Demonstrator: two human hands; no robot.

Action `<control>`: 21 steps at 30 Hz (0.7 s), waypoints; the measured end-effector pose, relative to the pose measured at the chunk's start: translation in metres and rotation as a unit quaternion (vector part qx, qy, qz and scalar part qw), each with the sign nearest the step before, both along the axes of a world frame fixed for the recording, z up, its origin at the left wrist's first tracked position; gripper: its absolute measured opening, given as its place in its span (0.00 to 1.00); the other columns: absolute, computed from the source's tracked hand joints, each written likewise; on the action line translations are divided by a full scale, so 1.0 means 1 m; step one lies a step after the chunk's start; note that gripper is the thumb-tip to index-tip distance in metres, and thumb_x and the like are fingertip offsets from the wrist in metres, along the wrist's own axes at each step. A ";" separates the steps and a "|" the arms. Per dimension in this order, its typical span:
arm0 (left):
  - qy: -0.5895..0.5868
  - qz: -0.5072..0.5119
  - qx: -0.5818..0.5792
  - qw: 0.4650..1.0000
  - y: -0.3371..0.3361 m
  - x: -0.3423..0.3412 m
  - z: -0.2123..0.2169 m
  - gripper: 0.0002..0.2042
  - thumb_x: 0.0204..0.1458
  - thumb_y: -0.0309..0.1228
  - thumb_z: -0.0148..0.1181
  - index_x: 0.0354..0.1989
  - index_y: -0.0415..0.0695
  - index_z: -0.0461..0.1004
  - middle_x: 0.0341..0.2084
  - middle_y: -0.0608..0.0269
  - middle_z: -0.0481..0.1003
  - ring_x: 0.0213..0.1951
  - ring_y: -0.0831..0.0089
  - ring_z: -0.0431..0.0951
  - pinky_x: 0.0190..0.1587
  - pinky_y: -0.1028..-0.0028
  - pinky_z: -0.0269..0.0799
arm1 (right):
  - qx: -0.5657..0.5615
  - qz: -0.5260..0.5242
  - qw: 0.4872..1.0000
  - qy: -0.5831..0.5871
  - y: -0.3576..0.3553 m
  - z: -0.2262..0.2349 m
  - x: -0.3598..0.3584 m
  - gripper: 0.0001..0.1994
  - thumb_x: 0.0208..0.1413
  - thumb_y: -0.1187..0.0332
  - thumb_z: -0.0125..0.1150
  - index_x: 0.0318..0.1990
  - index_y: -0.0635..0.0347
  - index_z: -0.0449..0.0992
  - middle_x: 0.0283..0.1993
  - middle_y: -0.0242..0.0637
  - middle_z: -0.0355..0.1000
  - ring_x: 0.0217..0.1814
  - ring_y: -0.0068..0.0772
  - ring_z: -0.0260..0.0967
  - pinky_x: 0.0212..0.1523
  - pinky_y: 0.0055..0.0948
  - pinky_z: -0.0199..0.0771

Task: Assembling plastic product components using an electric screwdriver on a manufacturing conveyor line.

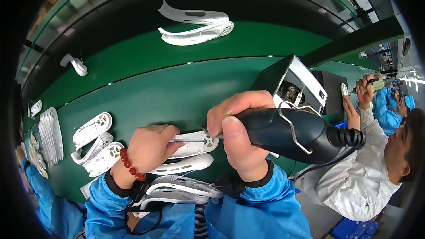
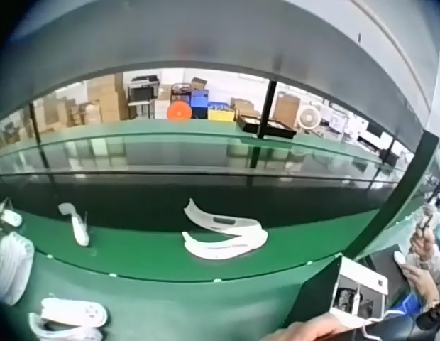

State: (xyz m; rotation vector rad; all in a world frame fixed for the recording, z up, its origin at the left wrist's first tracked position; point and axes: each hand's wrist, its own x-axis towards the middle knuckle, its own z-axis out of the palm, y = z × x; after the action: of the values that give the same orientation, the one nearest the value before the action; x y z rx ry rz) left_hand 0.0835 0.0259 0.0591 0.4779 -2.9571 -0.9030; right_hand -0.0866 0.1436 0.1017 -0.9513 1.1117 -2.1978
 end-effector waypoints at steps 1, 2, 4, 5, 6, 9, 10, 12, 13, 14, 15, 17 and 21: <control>-0.002 -0.001 0.005 1.000 -0.001 0.000 0.000 0.12 0.50 0.39 0.63 0.34 0.43 0.74 0.25 0.57 0.76 0.29 0.54 0.78 0.31 0.60 0.73 | 0.005 0.005 1.000 -0.006 0.002 -0.001 0.000 0.14 0.59 0.67 0.61 0.41 0.62 0.61 0.25 0.40 0.68 0.25 0.29 0.66 0.30 0.32 0.70; 0.004 -0.003 0.004 1.000 -0.002 0.000 -0.001 0.12 0.50 0.38 0.63 0.34 0.43 0.74 0.25 0.57 0.76 0.29 0.55 0.78 0.30 0.61 0.73 | 0.009 0.009 1.000 -0.013 0.004 -0.002 0.000 0.14 0.59 0.67 0.61 0.41 0.62 0.61 0.25 0.40 0.68 0.25 0.29 0.66 0.30 0.32 0.70; 0.010 -0.007 0.008 1.000 -0.003 -0.003 -0.003 0.11 0.49 0.38 0.64 0.33 0.43 0.75 0.25 0.58 0.76 0.29 0.55 0.78 0.30 0.62 0.73 | 0.019 0.014 0.999 -0.022 0.009 -0.005 0.001 0.14 0.59 0.67 0.62 0.41 0.62 0.62 0.26 0.40 0.68 0.25 0.29 0.66 0.30 0.32 0.70; 0.016 -0.007 0.009 1.000 -0.004 -0.004 -0.003 0.11 0.49 0.38 0.64 0.33 0.43 0.75 0.26 0.58 0.76 0.28 0.55 0.77 0.30 0.62 0.73 | 0.025 0.021 0.999 -0.030 0.011 -0.007 0.001 0.14 0.59 0.67 0.62 0.41 0.62 0.62 0.26 0.40 0.69 0.25 0.29 0.66 0.30 0.32 0.70; 0.022 -0.008 0.009 1.000 -0.004 -0.004 -0.003 0.11 0.49 0.37 0.64 0.33 0.43 0.75 0.26 0.58 0.76 0.28 0.56 0.77 0.30 0.62 0.73 | 0.028 0.020 0.999 -0.032 0.011 -0.009 0.001 0.14 0.59 0.67 0.62 0.41 0.62 0.62 0.26 0.40 0.69 0.25 0.29 0.66 0.30 0.32 0.70; 0.013 -0.011 0.013 1.000 -0.005 -0.005 -0.002 0.11 0.49 0.37 0.64 0.34 0.44 0.75 0.26 0.58 0.76 0.28 0.56 0.77 0.30 0.62 0.73 | 0.045 0.009 0.999 -0.017 0.012 -0.013 0.002 0.14 0.58 0.67 0.62 0.41 0.62 0.62 0.26 0.40 0.69 0.25 0.29 0.66 0.30 0.31 0.70; 0.011 -0.010 0.014 1.000 -0.005 -0.004 -0.002 0.11 0.49 0.37 0.64 0.34 0.44 0.75 0.26 0.58 0.76 0.28 0.56 0.77 0.30 0.62 0.73 | 0.040 0.015 0.999 -0.019 0.011 -0.014 0.000 0.14 0.58 0.67 0.62 0.41 0.62 0.62 0.26 0.40 0.69 0.25 0.29 0.66 0.30 0.31 0.70; 0.014 -0.011 0.013 1.000 -0.005 -0.004 -0.004 0.11 0.49 0.37 0.64 0.34 0.44 0.75 0.26 0.59 0.77 0.28 0.56 0.78 0.30 0.62 0.73 | 0.035 0.021 0.999 -0.022 0.009 -0.015 0.000 0.14 0.58 0.67 0.62 0.41 0.62 0.62 0.26 0.40 0.69 0.25 0.29 0.66 0.30 0.31 0.70; 0.013 -0.011 0.013 1.000 -0.005 -0.005 -0.003 0.11 0.49 0.37 0.64 0.34 0.44 0.75 0.26 0.59 0.77 0.28 0.56 0.78 0.30 0.62 0.73 | 0.054 0.000 0.999 0.002 0.007 -0.014 0.002 0.15 0.59 0.62 0.60 0.41 0.60 0.62 0.25 0.37 0.66 0.22 0.28 0.63 0.26 0.30 0.66; 0.006 -0.010 0.011 1.000 -0.005 -0.006 -0.002 0.11 0.49 0.37 0.63 0.34 0.44 0.75 0.26 0.59 0.77 0.28 0.56 0.78 0.30 0.62 0.73 | 0.072 -0.021 0.997 0.025 0.005 -0.014 0.002 0.16 0.60 0.57 0.59 0.40 0.58 0.63 0.23 0.34 0.64 0.20 0.26 0.60 0.23 0.29 0.63; 0.000 -0.009 0.009 1.000 -0.005 -0.006 -0.002 0.11 0.50 0.38 0.63 0.34 0.44 0.75 0.26 0.59 0.77 0.29 0.56 0.78 0.30 0.62 0.72 | 0.072 -0.020 0.997 0.024 0.005 -0.015 0.002 0.16 0.60 0.57 0.59 0.40 0.58 0.63 0.23 0.34 0.64 0.20 0.26 0.60 0.23 0.29 0.63; -0.001 -0.007 0.008 1.000 -0.005 -0.006 -0.003 0.11 0.50 0.38 0.63 0.34 0.44 0.75 0.26 0.59 0.77 0.29 0.56 0.78 0.30 0.62 0.72 | 0.074 -0.015 0.997 0.023 0.004 -0.017 0.001 0.15 0.60 0.58 0.59 0.40 0.58 0.63 0.23 0.33 0.64 0.20 0.26 0.60 0.23 0.29 0.62; 0.001 -0.007 0.006 1.000 -0.006 -0.006 -0.003 0.11 0.50 0.38 0.63 0.34 0.44 0.76 0.25 0.59 0.77 0.29 0.57 0.78 0.29 0.62 0.72 | 0.030 0.026 0.999 -0.033 0.008 -0.022 -0.004 0.13 0.59 0.68 0.61 0.40 0.63 0.62 0.25 0.41 0.68 0.24 0.29 0.65 0.30 0.31 0.70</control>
State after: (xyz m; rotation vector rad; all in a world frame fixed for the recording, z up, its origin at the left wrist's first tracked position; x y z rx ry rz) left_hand 0.0776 0.0202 0.0565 0.4564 -2.9589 -0.9217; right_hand -0.0904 0.1512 0.0795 -0.8653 1.1037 -2.1275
